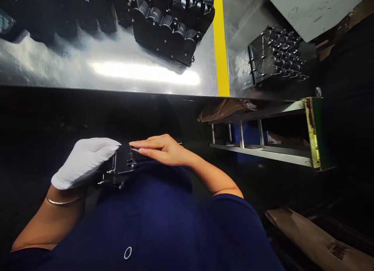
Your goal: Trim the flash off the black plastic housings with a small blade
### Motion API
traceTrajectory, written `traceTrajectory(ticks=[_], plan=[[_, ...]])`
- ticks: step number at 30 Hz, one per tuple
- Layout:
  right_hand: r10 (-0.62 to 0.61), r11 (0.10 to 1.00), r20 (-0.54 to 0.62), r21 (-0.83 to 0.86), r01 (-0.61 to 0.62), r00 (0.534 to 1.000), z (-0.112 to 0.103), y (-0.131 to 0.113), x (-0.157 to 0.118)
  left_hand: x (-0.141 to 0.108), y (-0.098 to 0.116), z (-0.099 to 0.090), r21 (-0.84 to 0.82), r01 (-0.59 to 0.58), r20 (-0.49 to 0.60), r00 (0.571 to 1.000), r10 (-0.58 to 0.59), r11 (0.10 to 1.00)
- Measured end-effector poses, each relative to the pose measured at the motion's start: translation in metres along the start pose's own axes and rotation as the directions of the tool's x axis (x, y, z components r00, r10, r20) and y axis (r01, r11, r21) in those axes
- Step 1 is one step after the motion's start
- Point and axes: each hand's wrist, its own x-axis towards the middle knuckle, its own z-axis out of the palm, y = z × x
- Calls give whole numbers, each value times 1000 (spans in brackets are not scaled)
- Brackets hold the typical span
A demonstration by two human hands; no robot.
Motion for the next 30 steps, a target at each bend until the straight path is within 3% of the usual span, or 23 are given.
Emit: traceTrajectory(ticks=[6,10,12,16,22,30], plan=[[83,994,-16,75,-81,996,2,-1,4,-1,-2,-2,94,-73,26,997,71,993],[200,978,-149,85,-189,968,7,-6,4,-3,-2,0,168,-108,-52,992,118,980],[162,986,-208,-10,-168,965,10,-9,4,-4,-5,1,188,-145,-116,979,169,971],[-26,969,-263,-242,-40,964,15,-10,7,-5,-16,3,221,-269,-193,930,312,938],[-27,979,-259,-202,-27,965,20,-12,9,-5,-20,5,296,-348,-250,870,424,889],[31,989,-271,-133,-69,962,21,-14,10,-9,-20,6,288,-379,-258,854,453,879]])
